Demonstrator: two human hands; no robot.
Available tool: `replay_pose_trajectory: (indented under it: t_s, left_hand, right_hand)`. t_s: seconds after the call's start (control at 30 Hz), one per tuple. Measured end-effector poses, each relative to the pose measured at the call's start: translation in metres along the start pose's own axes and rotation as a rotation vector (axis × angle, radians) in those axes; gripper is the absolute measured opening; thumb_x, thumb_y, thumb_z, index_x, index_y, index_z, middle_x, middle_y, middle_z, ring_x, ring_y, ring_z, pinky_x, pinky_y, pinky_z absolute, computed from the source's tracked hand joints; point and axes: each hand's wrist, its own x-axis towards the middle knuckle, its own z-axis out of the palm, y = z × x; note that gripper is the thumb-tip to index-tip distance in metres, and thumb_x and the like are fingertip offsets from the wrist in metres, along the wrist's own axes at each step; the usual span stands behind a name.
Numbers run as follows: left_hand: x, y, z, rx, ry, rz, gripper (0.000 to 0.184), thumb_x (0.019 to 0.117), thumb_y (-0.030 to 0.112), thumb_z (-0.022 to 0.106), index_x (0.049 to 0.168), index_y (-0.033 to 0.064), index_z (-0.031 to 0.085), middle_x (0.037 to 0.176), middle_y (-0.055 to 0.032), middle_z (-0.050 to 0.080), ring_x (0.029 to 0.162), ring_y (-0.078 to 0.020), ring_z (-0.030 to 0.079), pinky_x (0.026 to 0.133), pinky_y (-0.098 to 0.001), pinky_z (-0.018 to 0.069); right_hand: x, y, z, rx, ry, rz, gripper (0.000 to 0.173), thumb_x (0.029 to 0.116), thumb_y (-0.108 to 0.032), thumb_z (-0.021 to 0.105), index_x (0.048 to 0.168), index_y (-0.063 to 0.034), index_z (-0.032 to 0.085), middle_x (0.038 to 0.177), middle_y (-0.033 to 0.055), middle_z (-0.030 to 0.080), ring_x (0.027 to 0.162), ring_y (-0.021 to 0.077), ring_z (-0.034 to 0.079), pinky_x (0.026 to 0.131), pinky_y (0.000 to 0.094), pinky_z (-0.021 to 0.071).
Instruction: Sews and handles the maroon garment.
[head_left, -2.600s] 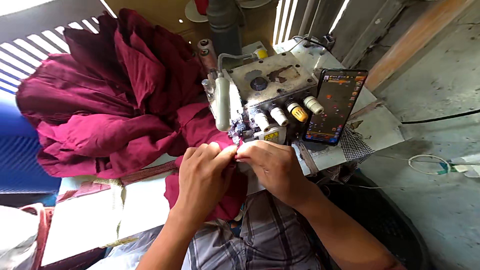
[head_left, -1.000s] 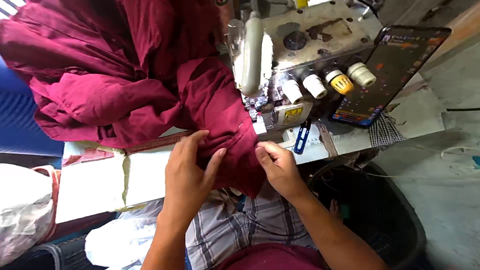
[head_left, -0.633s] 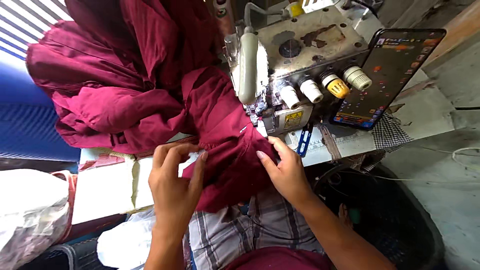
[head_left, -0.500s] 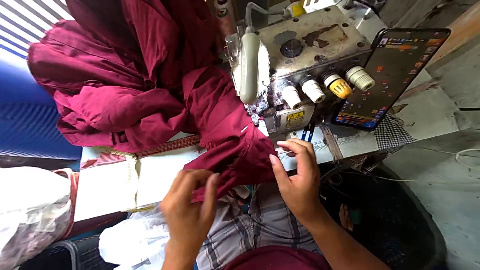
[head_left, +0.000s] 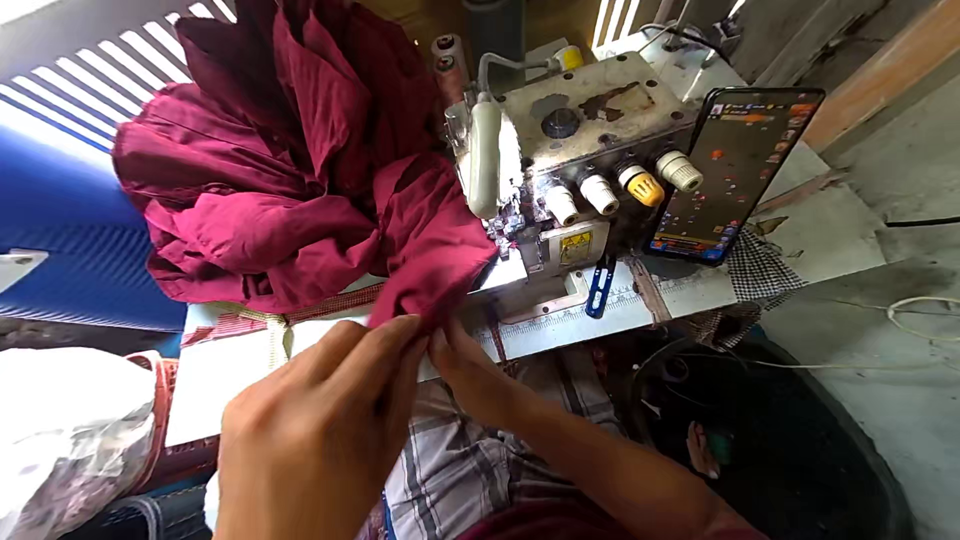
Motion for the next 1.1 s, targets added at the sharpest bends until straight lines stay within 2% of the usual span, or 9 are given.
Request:
replay_pose_trajectory:
  t_s: [0.1, 0.17, 0.23, 0.3, 0.53, 0.67, 0.93, 1.03, 1.1]
  left_hand:
    - [0.009, 0.036, 0.0, 0.077, -0.088, 0.201, 0.021, 0.0995, 0.017, 0.056, 0.097, 0.0097, 0.075, 0.074, -0.0072, 0.064, 0.059, -0.0234, 0.061, 0.046, -0.0368, 0.0431]
    - [-0.007, 0.047, 0.028, 0.033, -0.133, 0.235, 0.02, 0.0979, 0.017, 0.056, 0.093, 0.0101, 0.074, 0.071, -0.0048, 0.062, 0.056, -0.021, 0.059, 0.044, -0.0342, 0.0433]
    - [-0.031, 0.045, 0.071, -0.014, -0.15, 0.166, 0.02, 0.098, 0.02, 0.056, 0.093, 0.0131, 0.074, 0.072, -0.0013, 0.064, 0.055, -0.0166, 0.061, 0.043, -0.0313, 0.046]
    - [-0.05, 0.041, 0.109, -0.088, -0.167, 0.063, 0.021, 0.0986, 0.024, 0.057, 0.101, 0.0141, 0.076, 0.074, -0.0004, 0.066, 0.057, -0.0157, 0.064, 0.045, -0.0318, 0.0493]
    - [-0.008, 0.049, 0.099, -0.496, -0.066, 0.031, 0.022, 0.1026, 0.02, 0.059, 0.11, 0.0099, 0.076, 0.11, -0.0049, 0.073, 0.108, -0.015, 0.068, 0.092, -0.0294, 0.0564]
    - [0.022, 0.03, 0.123, -0.316, 0.031, 0.019, 0.032, 0.1047, 0.025, 0.053, 0.126, 0.01, 0.072, 0.133, -0.0058, 0.068, 0.131, -0.0218, 0.059, 0.111, -0.0427, 0.0459]
    - [0.021, 0.019, 0.149, -0.298, 0.139, -0.017, 0.027, 0.1008, 0.02, 0.061, 0.12, 0.0068, 0.075, 0.131, -0.0057, 0.07, 0.126, -0.0189, 0.063, 0.111, -0.0404, 0.0471]
    - [0.023, 0.017, 0.149, -0.31, 0.149, -0.023, 0.026, 0.1004, 0.019, 0.061, 0.118, 0.0073, 0.076, 0.129, -0.0051, 0.071, 0.125, -0.0184, 0.064, 0.11, -0.0397, 0.0476]
    - [0.024, 0.018, 0.149, -0.308, 0.156, -0.031, 0.025, 0.1001, 0.018, 0.061, 0.117, 0.0074, 0.077, 0.128, -0.005, 0.072, 0.124, -0.0184, 0.064, 0.11, -0.0398, 0.048]
  right_hand:
    - [0.009, -0.027, -0.016, -0.35, -0.052, 0.355, 0.035, 0.1036, -0.001, 0.051, 0.135, 0.0145, 0.056, 0.136, 0.0235, 0.063, 0.127, 0.0171, 0.059, 0.111, 0.0272, 0.0404]
    - [-0.003, -0.023, -0.038, -0.106, 0.12, 0.523, 0.027, 0.1038, 0.003, 0.046, 0.127, 0.0097, 0.058, 0.118, 0.014, 0.067, 0.108, 0.0077, 0.062, 0.098, 0.0213, 0.0472]
    - [-0.016, 0.016, -0.053, 0.183, 0.419, 0.314, 0.033, 0.1075, -0.01, 0.029, 0.118, 0.001, 0.058, 0.102, 0.0023, 0.069, 0.098, 0.003, 0.066, 0.09, 0.0244, 0.0557]
    - [-0.02, 0.031, -0.071, 0.156, 0.495, 0.096, 0.046, 0.1117, -0.022, 0.026, 0.115, 0.0042, 0.063, 0.101, 0.0063, 0.072, 0.098, 0.0106, 0.07, 0.091, 0.0329, 0.0584]
    - [-0.012, 0.017, -0.085, -0.415, 0.547, -0.036, 0.018, 0.0986, -0.019, 0.066, 0.087, -0.0089, 0.075, 0.078, -0.0024, 0.071, 0.07, 0.0025, 0.065, 0.064, 0.0199, 0.0548]
    - [-0.017, 0.015, -0.091, -0.206, 0.5, -0.038, 0.018, 0.1011, -0.011, 0.062, 0.089, -0.0024, 0.073, 0.078, 0.0034, 0.069, 0.072, 0.0081, 0.066, 0.068, 0.0229, 0.0566]
    - [-0.026, 0.007, -0.082, -0.568, 0.56, -0.128, 0.03, 0.0982, -0.009, 0.065, 0.128, -0.0025, 0.063, 0.087, -0.0001, 0.071, 0.075, 0.0038, 0.066, 0.067, 0.0193, 0.0583]
    - [-0.026, 0.008, -0.077, -0.692, 0.55, -0.16, 0.03, 0.1005, -0.006, 0.056, 0.126, -0.0014, 0.071, 0.112, 0.0077, 0.075, 0.097, 0.0071, 0.071, 0.085, 0.0214, 0.0603]
    - [-0.024, 0.007, -0.074, -0.747, 0.571, -0.161, 0.031, 0.1001, -0.006, 0.055, 0.126, -0.002, 0.072, 0.109, 0.0071, 0.074, 0.094, 0.0055, 0.069, 0.083, 0.0191, 0.0588]
